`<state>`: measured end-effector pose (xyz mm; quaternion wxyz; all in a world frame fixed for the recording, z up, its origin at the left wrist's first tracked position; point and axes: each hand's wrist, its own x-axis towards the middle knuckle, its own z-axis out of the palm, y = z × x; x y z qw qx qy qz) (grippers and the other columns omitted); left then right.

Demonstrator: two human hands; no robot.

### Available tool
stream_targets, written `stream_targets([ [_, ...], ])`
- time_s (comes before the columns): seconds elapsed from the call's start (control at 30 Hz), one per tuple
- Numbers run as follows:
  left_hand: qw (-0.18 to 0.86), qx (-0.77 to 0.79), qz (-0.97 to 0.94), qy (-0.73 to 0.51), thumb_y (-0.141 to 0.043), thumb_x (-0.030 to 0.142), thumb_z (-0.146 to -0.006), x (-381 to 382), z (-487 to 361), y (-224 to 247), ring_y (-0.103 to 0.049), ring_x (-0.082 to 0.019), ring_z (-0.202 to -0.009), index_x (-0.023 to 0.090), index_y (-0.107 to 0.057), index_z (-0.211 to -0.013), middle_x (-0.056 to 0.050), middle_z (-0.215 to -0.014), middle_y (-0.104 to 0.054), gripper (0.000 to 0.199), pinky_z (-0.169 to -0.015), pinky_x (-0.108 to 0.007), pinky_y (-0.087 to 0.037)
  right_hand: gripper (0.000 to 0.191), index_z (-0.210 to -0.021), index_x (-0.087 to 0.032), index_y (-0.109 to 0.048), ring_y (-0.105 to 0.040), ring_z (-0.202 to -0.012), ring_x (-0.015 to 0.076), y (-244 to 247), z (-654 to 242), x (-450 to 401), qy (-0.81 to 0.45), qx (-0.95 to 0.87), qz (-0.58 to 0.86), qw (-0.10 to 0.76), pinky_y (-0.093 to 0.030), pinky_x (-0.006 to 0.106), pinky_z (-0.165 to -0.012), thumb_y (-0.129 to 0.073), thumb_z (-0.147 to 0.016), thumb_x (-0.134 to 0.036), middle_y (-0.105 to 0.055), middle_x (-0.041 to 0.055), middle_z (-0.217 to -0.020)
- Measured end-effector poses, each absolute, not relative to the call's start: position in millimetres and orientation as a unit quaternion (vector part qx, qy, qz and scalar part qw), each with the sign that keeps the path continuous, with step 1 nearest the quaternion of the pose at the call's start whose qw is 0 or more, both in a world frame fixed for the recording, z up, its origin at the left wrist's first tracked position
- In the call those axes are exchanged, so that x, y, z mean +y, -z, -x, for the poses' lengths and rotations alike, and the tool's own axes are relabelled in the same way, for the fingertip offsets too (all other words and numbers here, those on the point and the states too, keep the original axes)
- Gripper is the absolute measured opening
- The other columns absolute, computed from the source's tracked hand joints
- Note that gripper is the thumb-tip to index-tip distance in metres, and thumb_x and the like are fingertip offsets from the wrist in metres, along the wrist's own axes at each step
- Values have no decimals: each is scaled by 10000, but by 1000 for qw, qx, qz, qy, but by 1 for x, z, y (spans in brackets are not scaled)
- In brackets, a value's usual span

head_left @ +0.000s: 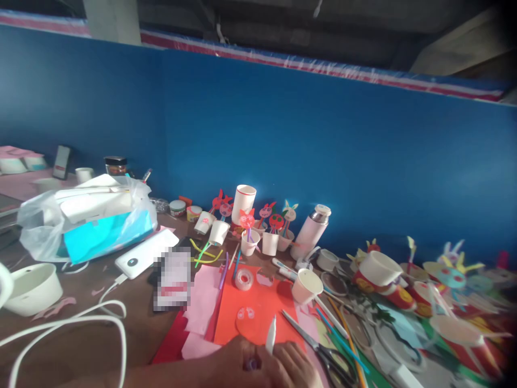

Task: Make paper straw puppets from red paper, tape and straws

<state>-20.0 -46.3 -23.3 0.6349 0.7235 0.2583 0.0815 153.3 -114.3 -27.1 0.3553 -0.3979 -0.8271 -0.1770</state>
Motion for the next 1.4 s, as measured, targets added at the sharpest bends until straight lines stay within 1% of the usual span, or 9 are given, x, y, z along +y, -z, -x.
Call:
stream_targets([
  [0.13, 486, 215, -842, -93, -668, 317, -829, -51, 30, 38, -401, -66, -508, 203, -718, -912, 75, -603, -498, 150, -459, -161, -305, 188, -1116, -191, -582, -704, -665, 180, 25, -166, -109, 140, -770, 479, 397, -554, 260, -588, -453, -988, -238, -729, 54, -805],
  [0.2, 241, 157, -944, -158, -580, 312, -902, -58, 32, 51, -528, -95, -560, 218, -708, -915, 37, -703, -638, 159, -540, -175, -404, 179, -1097, -206, -583, -726, -772, 177, 27, -173, -107, 76, -725, 541, 419, -571, 242, -658, -446, -983, -215, -736, 62, -881],
  [0.4, -134, 178, -929, -296, -457, 319, -963, -64, 29, 83, -600, -229, -1022, 176, -655, -1050, -59, -1109, -703, 259, -840, -329, -447, 249, -1089, -214, -591, -732, -789, 177, 43, -165, -99, 40, -710, 545, 445, -592, 243, -693, -390, -951, -163, -738, 61, -885],
  [0.47, -180, 191, -899, -350, -413, 315, -969, -60, 28, 91, -597, -221, -953, 170, -670, -975, -57, -1007, -717, 295, -818, -338, -429, 186, -1058, -221, -584, -731, -788, 184, 48, -155, -99, 50, -694, 553, 460, -596, 241, -683, -434, -949, -205, -734, 64, -885],
  [0.7, -162, 189, -914, -320, -487, 278, -933, -53, 24, 113, -601, -224, -910, 184, -670, -988, -52, -933, -702, 212, -852, -349, -438, 255, -1160, -225, -577, -668, -595, 172, 53, -147, -96, 78, -774, 477, 409, -561, 248, -564, -379, -1001, -241, -666, 3, -680],
  [0.87, -134, 172, -935, -279, -521, 298, -929, -51, 31, 103, -596, -220, -960, 207, -658, -970, -41, -1012, -693, 170, -865, -336, -446, 339, -1238, -166, -539, -669, -597, 182, 48, -156, -93, 156, -819, 440, 335, -566, 323, -672, -282, -1021, -197, -714, 18, -715],
  [1.07, -90, 161, -944, -275, -475, 336, -967, -41, 43, 83, -593, -167, -1003, 182, -636, -1060, -15, -1085, -704, 242, -926, -281, -409, 247, -1100, -215, -566, -669, -652, 186, 73, -159, -94, 168, -810, 454, 332, -532, 369, -717, -344, -998, -182, -735, -5, -757],
  [1.27, -123, 155, -928, -316, -595, 367, -899, -38, 41, 89, -594, -210, -952, 229, -654, -925, 35, -1025, -726, 152, -850, -339, -383, 294, -1084, -236, -555, -683, -659, 196, 76, -157, -95, 159, -802, 468, 334, -502, 405, -776, -272, -1021, -189, -732, -22, -730],
  [1.4, -132, 168, -927, -309, -584, 413, -890, -39, 38, 86, -586, -210, -897, 246, -659, -867, 49, -1017, -726, 185, -998, -404, -304, 344, -1191, -207, -541, -666, -608, 168, 51, -157, -93, 157, -819, 447, 323, -518, 353, -713, -243, -1023, -175, -718, -12, -711],
])
